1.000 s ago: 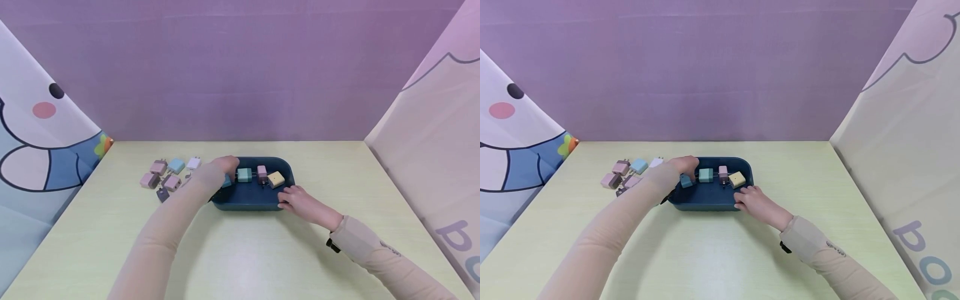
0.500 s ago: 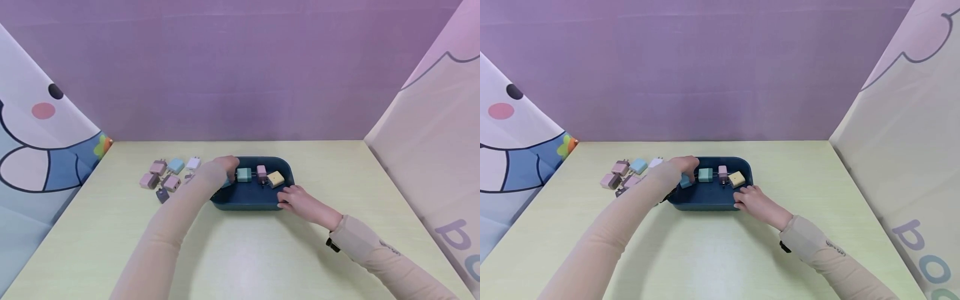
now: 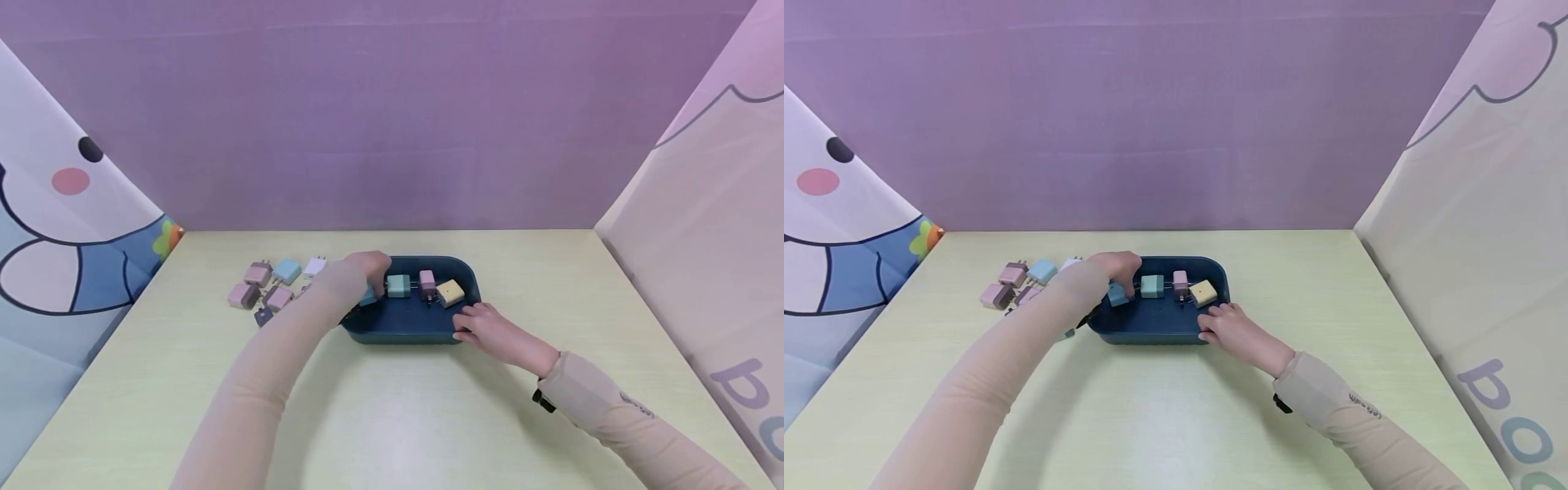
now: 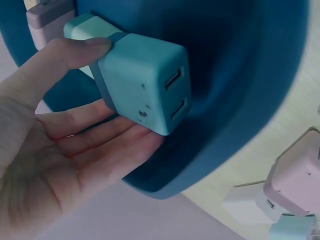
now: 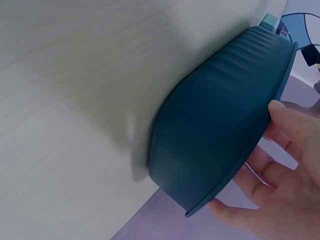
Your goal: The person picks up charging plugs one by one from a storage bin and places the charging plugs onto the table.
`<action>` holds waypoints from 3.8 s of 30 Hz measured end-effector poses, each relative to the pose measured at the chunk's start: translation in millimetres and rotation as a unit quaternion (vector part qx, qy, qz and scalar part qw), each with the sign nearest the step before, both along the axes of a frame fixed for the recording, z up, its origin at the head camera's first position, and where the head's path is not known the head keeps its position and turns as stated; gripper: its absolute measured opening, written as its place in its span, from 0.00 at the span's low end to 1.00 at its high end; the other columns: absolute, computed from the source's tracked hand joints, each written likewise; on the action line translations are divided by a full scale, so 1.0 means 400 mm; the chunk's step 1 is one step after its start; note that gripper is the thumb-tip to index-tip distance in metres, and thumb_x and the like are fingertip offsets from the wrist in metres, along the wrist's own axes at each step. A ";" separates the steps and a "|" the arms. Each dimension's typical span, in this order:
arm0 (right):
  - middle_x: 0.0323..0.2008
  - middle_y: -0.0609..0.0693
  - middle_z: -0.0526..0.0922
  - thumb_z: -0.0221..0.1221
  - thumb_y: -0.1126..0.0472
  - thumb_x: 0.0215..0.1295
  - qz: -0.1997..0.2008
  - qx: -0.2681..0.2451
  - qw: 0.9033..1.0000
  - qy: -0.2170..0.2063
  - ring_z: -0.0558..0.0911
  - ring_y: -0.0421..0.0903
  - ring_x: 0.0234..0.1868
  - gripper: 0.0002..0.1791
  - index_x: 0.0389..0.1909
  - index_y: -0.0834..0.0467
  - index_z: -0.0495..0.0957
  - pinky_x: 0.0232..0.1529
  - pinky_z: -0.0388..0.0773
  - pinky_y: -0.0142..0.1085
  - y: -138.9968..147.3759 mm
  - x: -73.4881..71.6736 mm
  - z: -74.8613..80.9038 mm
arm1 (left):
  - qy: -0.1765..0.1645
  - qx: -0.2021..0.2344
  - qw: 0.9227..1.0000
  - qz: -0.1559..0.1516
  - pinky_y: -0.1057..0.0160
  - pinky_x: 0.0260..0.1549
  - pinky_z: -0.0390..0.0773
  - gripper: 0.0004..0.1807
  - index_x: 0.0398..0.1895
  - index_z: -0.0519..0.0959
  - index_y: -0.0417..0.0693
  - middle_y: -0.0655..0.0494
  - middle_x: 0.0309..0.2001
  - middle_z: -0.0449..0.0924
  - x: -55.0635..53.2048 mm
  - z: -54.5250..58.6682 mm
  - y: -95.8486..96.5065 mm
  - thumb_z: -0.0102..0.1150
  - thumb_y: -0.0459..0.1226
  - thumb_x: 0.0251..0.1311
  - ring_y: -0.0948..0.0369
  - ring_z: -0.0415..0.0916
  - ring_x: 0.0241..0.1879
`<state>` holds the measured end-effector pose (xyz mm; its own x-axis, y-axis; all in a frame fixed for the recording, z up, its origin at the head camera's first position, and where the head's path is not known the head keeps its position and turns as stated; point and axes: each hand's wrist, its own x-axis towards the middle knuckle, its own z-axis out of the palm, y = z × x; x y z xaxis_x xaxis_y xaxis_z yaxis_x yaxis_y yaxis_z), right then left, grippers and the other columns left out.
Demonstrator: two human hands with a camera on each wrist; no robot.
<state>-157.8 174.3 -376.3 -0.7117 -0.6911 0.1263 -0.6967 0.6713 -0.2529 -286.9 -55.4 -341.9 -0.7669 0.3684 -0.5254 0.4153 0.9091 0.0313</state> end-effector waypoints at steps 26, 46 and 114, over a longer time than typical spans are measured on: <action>0.20 0.40 0.61 0.58 0.61 0.56 -0.002 -0.002 1.000 -0.003 0.60 0.40 0.24 0.10 0.21 0.53 0.67 0.32 0.57 0.34 0.004 0.000 0.002 | -0.024 0.006 1.000 -0.016 0.61 0.37 0.71 0.25 0.52 0.69 0.44 0.55 0.44 0.73 0.027 0.061 -0.002 0.61 0.39 0.48 0.58 0.68 0.38; 0.19 0.40 0.60 0.58 0.62 0.56 -0.002 0.001 1.000 0.004 0.60 0.40 0.24 0.11 0.21 0.53 0.66 0.32 0.57 0.34 0.002 -0.001 0.003 | 0.004 0.002 0.997 -0.072 0.64 0.26 0.68 0.11 0.30 0.73 0.43 0.55 0.27 0.73 0.053 0.085 -0.039 0.62 0.40 0.48 0.61 0.66 0.25; 0.20 0.40 0.61 0.58 0.62 0.57 0.000 -0.003 1.000 -0.002 0.59 0.40 0.25 0.10 0.21 0.52 0.66 0.33 0.56 0.34 0.001 0.002 -0.003 | 0.072 0.172 0.982 0.030 0.57 0.34 0.74 0.21 0.42 0.73 0.27 0.45 0.34 0.76 0.132 0.139 -0.399 0.61 0.35 0.46 0.58 0.71 0.28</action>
<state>-157.1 174.7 -377.3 -0.7128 -0.6897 0.1274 -0.6951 0.6703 -0.2600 -234.0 -215.1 -286.2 -0.8495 0.4571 -0.2633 0.3840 0.8781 0.2855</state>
